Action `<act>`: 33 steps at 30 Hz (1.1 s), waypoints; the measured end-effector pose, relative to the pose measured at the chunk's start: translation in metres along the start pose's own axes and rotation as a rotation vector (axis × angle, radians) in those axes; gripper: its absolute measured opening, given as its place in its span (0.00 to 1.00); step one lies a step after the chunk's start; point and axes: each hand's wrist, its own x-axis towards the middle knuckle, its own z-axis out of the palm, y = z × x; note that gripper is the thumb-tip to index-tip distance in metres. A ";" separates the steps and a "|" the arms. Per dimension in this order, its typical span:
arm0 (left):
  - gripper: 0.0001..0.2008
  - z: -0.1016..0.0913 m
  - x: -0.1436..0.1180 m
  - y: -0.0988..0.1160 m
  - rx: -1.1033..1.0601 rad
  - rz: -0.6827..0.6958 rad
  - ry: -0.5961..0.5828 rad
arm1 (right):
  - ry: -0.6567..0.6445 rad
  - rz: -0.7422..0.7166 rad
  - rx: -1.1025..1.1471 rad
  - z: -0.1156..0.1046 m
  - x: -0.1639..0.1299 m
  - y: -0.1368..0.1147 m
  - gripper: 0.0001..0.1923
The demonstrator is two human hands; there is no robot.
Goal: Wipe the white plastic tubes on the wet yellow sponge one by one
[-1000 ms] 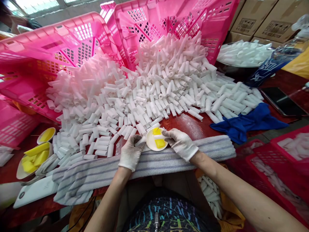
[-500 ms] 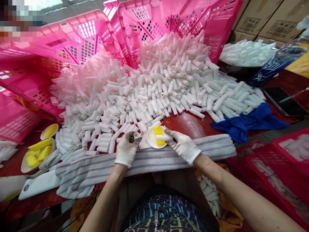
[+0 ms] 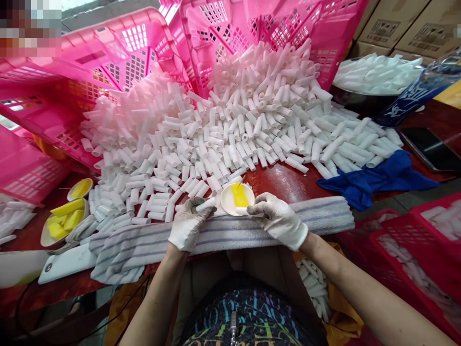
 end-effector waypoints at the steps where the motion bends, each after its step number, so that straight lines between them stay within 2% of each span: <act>1: 0.21 0.002 -0.003 0.003 -0.027 0.010 -0.003 | 0.017 0.018 0.051 -0.001 -0.002 -0.003 0.16; 5: 0.22 0.014 -0.020 0.016 -0.153 0.028 -0.100 | 0.085 0.218 0.308 0.000 0.001 -0.015 0.23; 9: 0.25 0.021 -0.030 0.022 -0.215 0.001 -0.230 | -0.024 0.282 0.282 0.003 0.011 -0.021 0.24; 12: 0.26 0.025 -0.036 0.021 -0.115 -0.046 -0.323 | -0.031 0.183 0.114 0.003 0.010 -0.023 0.21; 14: 0.24 0.032 -0.039 0.018 0.022 -0.041 -0.336 | -0.011 0.019 -0.066 0.003 0.003 -0.027 0.17; 17: 0.28 0.053 -0.045 0.014 0.168 0.010 -0.256 | 0.018 -0.319 -0.365 0.008 -0.008 -0.036 0.15; 19: 0.28 0.068 -0.047 0.011 0.212 0.047 -0.179 | 0.088 -0.440 -0.473 0.014 -0.014 -0.040 0.15; 20: 0.27 0.074 -0.048 0.010 0.231 0.066 -0.144 | 0.143 -0.436 -0.495 0.017 -0.017 -0.041 0.15; 22: 0.24 0.084 -0.049 0.007 0.276 0.105 -0.089 | 0.251 -0.329 -0.502 0.021 -0.022 -0.041 0.17; 24: 0.21 0.089 -0.051 0.005 0.307 0.155 -0.081 | 0.339 -0.221 -0.497 0.017 -0.028 -0.039 0.18; 25: 0.20 0.091 -0.052 0.005 0.310 0.172 -0.101 | 0.365 -0.213 -0.506 0.012 -0.032 -0.038 0.17; 29: 0.24 0.098 -0.058 0.010 0.261 0.076 -0.350 | 0.332 -0.493 -0.626 -0.008 -0.046 -0.041 0.14; 30: 0.25 0.100 -0.060 0.012 0.270 0.062 -0.370 | 0.338 -0.509 -0.648 -0.010 -0.047 -0.042 0.14; 31: 0.24 0.103 -0.062 0.014 0.296 0.079 -0.355 | 0.366 -0.466 -0.653 -0.010 -0.048 -0.044 0.14; 33: 0.19 0.110 -0.067 0.017 0.375 0.194 -0.288 | 0.456 -0.264 -0.615 -0.007 -0.049 -0.044 0.18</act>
